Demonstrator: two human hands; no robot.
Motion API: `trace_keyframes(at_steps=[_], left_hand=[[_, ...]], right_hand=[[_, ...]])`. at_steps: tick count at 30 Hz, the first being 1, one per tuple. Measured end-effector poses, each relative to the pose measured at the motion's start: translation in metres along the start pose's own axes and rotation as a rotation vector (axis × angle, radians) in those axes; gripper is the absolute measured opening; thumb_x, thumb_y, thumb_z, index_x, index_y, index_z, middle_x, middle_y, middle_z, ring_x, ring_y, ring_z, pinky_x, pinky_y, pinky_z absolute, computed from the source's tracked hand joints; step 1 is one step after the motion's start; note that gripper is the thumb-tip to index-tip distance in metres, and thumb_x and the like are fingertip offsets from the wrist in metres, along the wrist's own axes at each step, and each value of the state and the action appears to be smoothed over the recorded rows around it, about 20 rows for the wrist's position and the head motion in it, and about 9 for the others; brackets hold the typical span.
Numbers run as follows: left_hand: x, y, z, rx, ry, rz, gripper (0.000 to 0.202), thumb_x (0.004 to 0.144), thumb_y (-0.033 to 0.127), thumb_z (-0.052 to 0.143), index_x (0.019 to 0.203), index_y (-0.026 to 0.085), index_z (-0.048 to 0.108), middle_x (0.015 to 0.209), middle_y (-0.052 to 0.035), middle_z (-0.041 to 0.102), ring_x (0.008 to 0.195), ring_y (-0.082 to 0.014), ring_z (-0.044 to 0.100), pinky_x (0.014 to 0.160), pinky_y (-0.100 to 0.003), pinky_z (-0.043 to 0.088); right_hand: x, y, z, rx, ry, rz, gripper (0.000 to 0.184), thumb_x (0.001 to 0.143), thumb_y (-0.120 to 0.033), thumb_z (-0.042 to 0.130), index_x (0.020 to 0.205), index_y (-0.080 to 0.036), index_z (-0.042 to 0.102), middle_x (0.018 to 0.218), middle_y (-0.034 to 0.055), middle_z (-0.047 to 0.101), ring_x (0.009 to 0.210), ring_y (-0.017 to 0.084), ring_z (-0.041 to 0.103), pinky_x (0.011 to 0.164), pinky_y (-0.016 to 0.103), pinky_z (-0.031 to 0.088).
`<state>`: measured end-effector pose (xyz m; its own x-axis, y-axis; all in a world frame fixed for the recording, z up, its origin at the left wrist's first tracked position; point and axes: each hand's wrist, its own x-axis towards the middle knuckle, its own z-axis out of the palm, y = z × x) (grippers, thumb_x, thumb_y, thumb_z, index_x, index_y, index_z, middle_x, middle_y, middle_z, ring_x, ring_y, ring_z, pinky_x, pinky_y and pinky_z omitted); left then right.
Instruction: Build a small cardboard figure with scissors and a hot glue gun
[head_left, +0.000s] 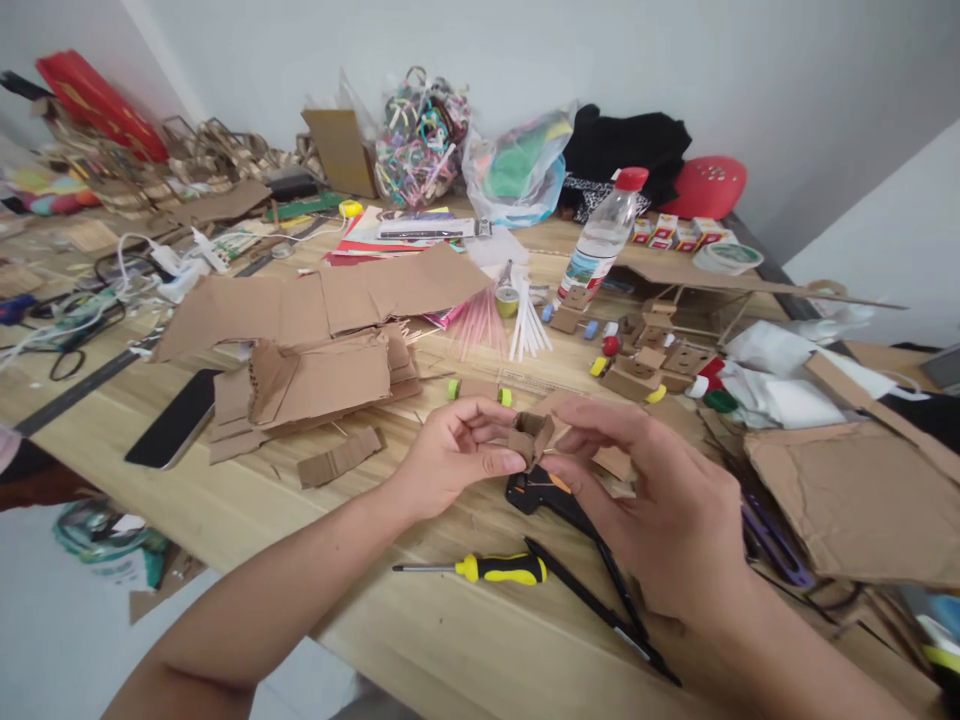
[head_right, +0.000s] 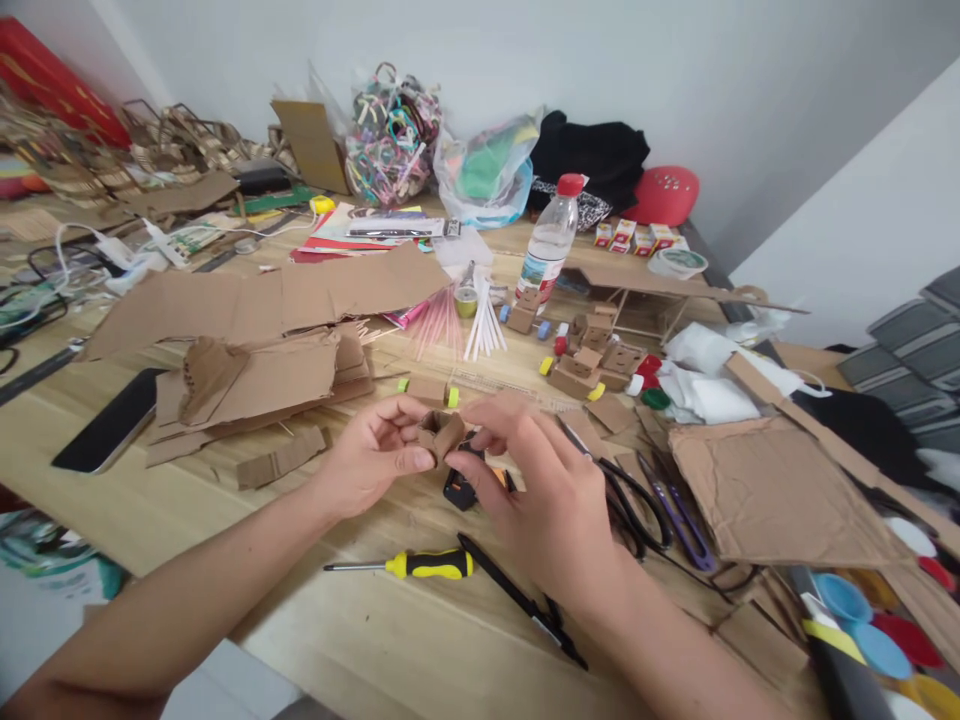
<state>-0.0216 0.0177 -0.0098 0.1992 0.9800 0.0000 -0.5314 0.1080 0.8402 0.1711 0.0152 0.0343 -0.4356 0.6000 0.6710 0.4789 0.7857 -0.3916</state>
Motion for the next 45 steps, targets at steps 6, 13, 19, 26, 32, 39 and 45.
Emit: trace_keyframes(at_steps=[6,13,19,26,32,39,45], left_hand=[[-0.002,-0.001,-0.001,0.158,0.019,0.168,0.041,0.06,0.035,0.101,0.088,0.018,0.075,0.089,-0.0031,0.079,0.085,-0.0179,0.076,0.078,-0.029,0.062],[-0.006,-0.004,-0.007,0.394,0.008,0.384,0.038,0.078,0.034,0.089,0.113,0.024,0.077,0.119,-0.0085,0.08,0.095,-0.0199,0.08,0.082,-0.031,0.068],[-0.005,0.0,-0.008,0.766,-0.04,0.674,0.034,0.09,0.033,0.079,0.123,0.027,0.076,0.119,-0.0074,0.081,0.107,-0.0204,0.078,0.086,-0.032,0.068],[-0.005,0.005,-0.008,0.99,-0.065,0.809,0.033,0.092,0.032,0.076,0.124,0.023,0.074,0.111,-0.0083,0.083,0.097,-0.0194,0.079,0.084,-0.033,0.067],[-0.005,0.002,-0.01,1.052,-0.059,0.831,0.04,0.093,0.039,0.073,0.129,0.021,0.071,0.109,-0.0091,0.082,0.097,-0.0189,0.078,0.086,-0.032,0.066],[-0.009,-0.002,-0.012,1.175,-0.072,0.878,0.051,0.099,0.034,0.065,0.148,0.024,0.057,0.113,-0.0093,0.08,0.095,-0.0179,0.077,0.086,-0.03,0.066],[-0.012,-0.003,-0.01,1.248,-0.056,0.86,0.065,0.1,0.035,0.065,0.159,0.029,0.038,0.123,-0.0084,0.078,0.094,-0.0184,0.079,0.087,-0.032,0.066]], right_hand=[[-0.008,-0.001,0.014,0.046,0.043,0.042,0.027,0.097,-0.023,0.071,0.123,-0.028,0.065,0.092,0.003,0.078,0.075,0.021,0.077,0.071,0.033,0.066],[-0.009,0.009,0.012,0.216,0.047,0.154,0.028,0.098,-0.028,0.07,0.126,-0.029,0.066,0.104,0.006,0.079,0.086,0.022,0.077,0.077,0.036,0.065],[-0.003,0.02,0.01,0.39,0.006,0.165,0.028,0.096,-0.033,0.074,0.123,-0.029,0.069,0.107,0.0067,0.08,0.086,0.022,0.076,0.077,0.037,0.066],[-0.001,0.021,0.006,0.35,-0.072,0.129,0.022,0.095,-0.028,0.074,0.116,-0.033,0.074,0.105,0.004,0.082,0.088,0.024,0.079,0.081,0.037,0.067],[0.001,0.019,0.006,0.367,-0.093,0.152,0.023,0.095,-0.026,0.073,0.117,-0.032,0.076,0.105,0.0038,0.083,0.089,0.024,0.079,0.083,0.037,0.067],[0.0,0.019,0.007,0.348,-0.118,0.233,0.023,0.096,-0.028,0.072,0.118,-0.03,0.078,0.097,0.0034,0.082,0.083,0.02,0.077,0.081,0.034,0.066],[-0.001,0.016,0.009,0.443,-0.134,0.353,0.023,0.097,-0.041,0.071,0.113,-0.027,0.078,0.096,0.005,0.082,0.085,0.022,0.079,0.081,0.035,0.067]])
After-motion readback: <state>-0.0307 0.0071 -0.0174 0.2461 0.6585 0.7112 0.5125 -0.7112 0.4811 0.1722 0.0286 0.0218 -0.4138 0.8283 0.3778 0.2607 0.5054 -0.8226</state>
